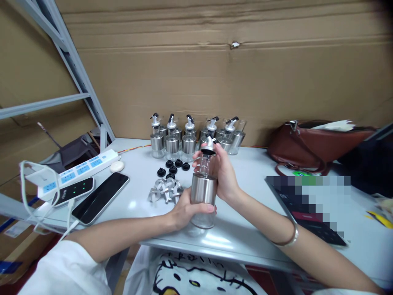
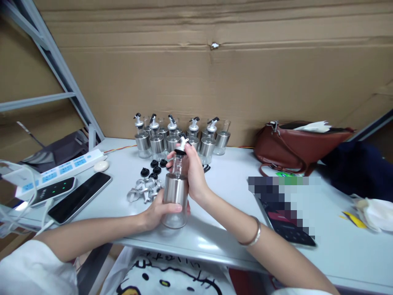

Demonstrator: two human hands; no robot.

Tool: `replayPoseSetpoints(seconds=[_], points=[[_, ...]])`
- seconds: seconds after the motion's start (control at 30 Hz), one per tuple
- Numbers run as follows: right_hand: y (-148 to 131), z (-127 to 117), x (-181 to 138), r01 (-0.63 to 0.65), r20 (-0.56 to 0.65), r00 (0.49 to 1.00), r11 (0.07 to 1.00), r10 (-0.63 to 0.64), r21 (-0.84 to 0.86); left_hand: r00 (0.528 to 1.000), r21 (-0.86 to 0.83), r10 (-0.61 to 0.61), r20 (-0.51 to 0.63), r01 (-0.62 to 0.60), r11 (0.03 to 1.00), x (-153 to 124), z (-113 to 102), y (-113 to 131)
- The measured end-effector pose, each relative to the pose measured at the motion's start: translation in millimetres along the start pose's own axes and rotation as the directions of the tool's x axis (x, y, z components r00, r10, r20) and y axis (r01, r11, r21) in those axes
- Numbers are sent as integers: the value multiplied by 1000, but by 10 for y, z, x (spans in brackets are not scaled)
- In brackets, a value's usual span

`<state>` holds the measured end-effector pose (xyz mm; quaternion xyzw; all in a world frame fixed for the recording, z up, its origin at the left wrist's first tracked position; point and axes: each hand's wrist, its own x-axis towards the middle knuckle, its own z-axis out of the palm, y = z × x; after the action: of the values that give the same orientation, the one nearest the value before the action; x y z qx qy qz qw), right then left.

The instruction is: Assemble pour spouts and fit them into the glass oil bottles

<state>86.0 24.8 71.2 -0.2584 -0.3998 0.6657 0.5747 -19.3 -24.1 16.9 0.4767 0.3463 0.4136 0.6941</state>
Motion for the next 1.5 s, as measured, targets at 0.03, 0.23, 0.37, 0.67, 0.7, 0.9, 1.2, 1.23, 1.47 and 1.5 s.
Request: replayPoseSetpoints(seconds=[0.03,0.23,0.37,0.67,0.7,0.9,1.2,1.23,1.47,1.5], points=[[-9,2,1,-29,3,1000,1000,29,3,1000,0,3,2,-3,1000,-2,1,-1],[-22,-29,3,-144,-40,989,989,143,-34,1000,-20,-24,-7,24,1000,-5,-6,-39],[-13,-57,7,-224,-41,974,973,222,-53,999,-41,-39,-26,37,998,-2,-11,-63],[-36,-32,-1,-238,6,971,968,239,79,999,-26,-48,-27,47,999,-4,5,-38],[-39,-31,-6,-238,10,971,967,239,88,999,-23,-46,-25,45,999,-7,7,-33],[-62,-22,-44,-218,-22,975,969,223,119,999,-3,-41,2,41,999,-28,7,-16],[-68,-31,-23,-239,-30,969,964,244,115,999,9,-52,5,52,999,-20,0,-19],[-72,-27,-24,-240,-33,969,964,245,111,999,17,-50,3,50,999,-22,-1,-17],[-86,7,-45,-233,-73,968,969,239,82,999,40,-49,-20,49,998,-23,4,3],[-85,8,-44,-232,-75,968,969,238,81,999,43,-49,-21,50,998,-23,5,4]])
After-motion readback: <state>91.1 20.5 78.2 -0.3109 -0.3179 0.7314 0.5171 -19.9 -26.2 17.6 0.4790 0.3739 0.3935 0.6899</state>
